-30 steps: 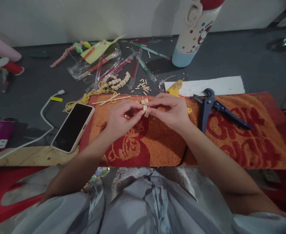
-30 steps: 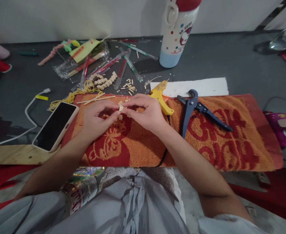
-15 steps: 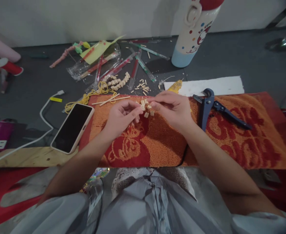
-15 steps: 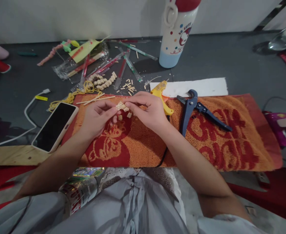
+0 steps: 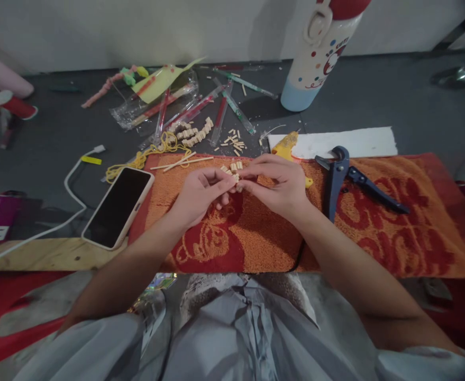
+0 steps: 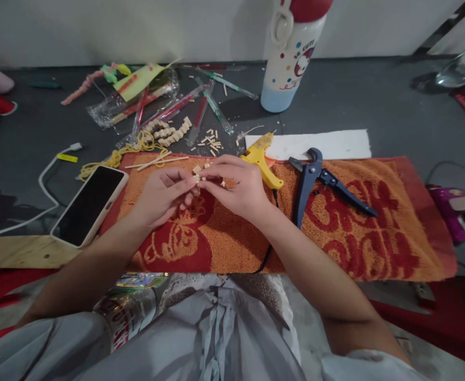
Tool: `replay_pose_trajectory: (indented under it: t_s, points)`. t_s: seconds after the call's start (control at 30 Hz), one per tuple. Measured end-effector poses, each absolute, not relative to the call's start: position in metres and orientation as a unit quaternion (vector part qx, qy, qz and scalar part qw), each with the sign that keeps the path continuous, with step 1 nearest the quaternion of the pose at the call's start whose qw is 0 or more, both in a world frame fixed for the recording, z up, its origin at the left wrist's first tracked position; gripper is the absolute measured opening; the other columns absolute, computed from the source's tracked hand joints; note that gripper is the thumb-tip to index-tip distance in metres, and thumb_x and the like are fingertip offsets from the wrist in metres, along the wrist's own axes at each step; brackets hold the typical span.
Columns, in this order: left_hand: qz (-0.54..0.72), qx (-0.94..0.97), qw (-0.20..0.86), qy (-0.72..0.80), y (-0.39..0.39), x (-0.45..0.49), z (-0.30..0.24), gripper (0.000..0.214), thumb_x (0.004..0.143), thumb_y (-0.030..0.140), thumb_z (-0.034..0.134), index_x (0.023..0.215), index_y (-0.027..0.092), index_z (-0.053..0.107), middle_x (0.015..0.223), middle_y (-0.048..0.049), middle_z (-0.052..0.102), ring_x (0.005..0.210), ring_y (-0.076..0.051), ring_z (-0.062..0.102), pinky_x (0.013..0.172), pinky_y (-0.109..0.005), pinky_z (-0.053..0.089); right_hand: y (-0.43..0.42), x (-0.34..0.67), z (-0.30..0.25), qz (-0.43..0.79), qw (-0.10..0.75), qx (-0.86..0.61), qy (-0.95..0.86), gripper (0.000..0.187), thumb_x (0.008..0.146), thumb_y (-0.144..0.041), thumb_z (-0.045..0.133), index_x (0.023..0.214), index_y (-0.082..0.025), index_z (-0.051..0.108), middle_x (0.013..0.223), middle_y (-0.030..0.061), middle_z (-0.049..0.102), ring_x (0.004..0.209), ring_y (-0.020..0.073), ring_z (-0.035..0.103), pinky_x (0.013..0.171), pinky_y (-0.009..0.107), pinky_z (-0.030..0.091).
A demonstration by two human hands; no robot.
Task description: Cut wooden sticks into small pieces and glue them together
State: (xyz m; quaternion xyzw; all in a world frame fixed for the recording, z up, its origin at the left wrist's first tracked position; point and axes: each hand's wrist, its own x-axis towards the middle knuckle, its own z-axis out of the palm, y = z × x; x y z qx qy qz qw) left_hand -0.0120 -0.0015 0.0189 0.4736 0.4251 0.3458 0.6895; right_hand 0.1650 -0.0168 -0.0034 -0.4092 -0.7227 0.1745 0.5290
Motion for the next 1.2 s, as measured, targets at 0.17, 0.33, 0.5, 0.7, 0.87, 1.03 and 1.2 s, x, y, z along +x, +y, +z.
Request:
replay_pose_trajectory:
  t_s: [0.17,0.33,0.5,0.7,0.87,1.03,1.2]
  points:
    - [0.346,0.471,0.691,0.426,-0.001,-0.014,0.017,0.041,0.057,0.047,0.087,0.066,0.014,0.065,0.060,0.0010,0.064,0.042,-0.003,0.049,0.035,-0.013,0.035,-0.018,0.164,-0.004,0.160,0.527,-0.400,-0.733,0.010,0.084,-0.028,0.071,0.088,-0.020,0.074,0.083,0.0038,0.071,0.069,0.0131,0.065,0.064,0.027,0.054]
    - [0.347,0.482,0.685,0.422,0.000,-0.015,0.014,0.040,0.058,0.048,0.086,0.067,0.014,0.068,0.060,-0.0001,0.066,0.041,-0.003,0.049,0.034,-0.014,0.034,-0.020,0.164,-0.001,0.171,0.507,-0.404,-0.742,0.010,0.086,-0.031,0.068,0.089,-0.022,0.070,0.085,0.0023,0.069,0.069,0.0133,0.062,0.066,0.030,0.053]
    - [0.353,0.492,0.669,0.432,0.001,-0.017,0.016,0.040,0.062,0.052,0.083,0.068,0.015,0.068,0.054,0.0000,0.062,0.040,-0.005,0.049,0.034,-0.016,0.035,-0.020,0.164,0.002,0.170,0.524,-0.393,-0.736,0.010,0.084,-0.031,0.069,0.086,-0.022,0.067,0.080,0.0015,0.068,0.067,0.0130,0.060,0.064,0.029,0.050]
    - [0.320,0.507,0.674,0.433,0.004,-0.022,0.016,0.036,0.063,0.049,0.083,0.072,0.016,0.072,0.050,0.0007,0.060,0.040,-0.006,0.050,0.036,-0.016,0.037,-0.020,0.165,0.001,0.169,0.514,-0.387,-0.746,0.009,0.084,-0.030,0.070,0.087,-0.022,0.069,0.083,0.0026,0.069,0.069,0.0134,0.061,0.065,0.029,0.050]
    - [0.316,0.516,0.665,0.437,0.004,-0.022,0.014,0.030,0.064,0.042,0.083,0.075,0.015,0.075,0.059,-0.0017,0.067,0.044,-0.005,0.051,0.037,-0.015,0.037,-0.019,0.166,0.000,0.152,0.511,-0.365,-0.763,0.007,0.086,-0.026,0.069,0.091,-0.020,0.070,0.086,0.0049,0.069,0.076,0.0144,0.064,0.068,0.027,0.052]
    - [0.317,0.515,0.666,0.437,0.003,-0.022,0.015,0.030,0.063,0.041,0.084,0.073,0.014,0.074,0.062,-0.0029,0.069,0.045,-0.004,0.050,0.037,-0.014,0.036,-0.019,0.167,-0.001,0.152,0.482,-0.376,-0.777,0.007,0.088,-0.027,0.065,0.091,-0.022,0.069,0.088,0.0041,0.069,0.074,0.0143,0.063,0.065,0.028,0.052]
    - [0.315,0.510,0.672,0.434,0.003,-0.022,0.015,0.031,0.061,0.043,0.085,0.071,0.015,0.074,0.061,-0.0025,0.068,0.044,-0.004,0.050,0.036,-0.014,0.035,-0.019,0.167,-0.001,0.145,0.475,-0.375,-0.783,0.005,0.089,-0.024,0.064,0.091,-0.022,0.067,0.088,0.0041,0.068,0.073,0.0143,0.062,0.065,0.028,0.052]
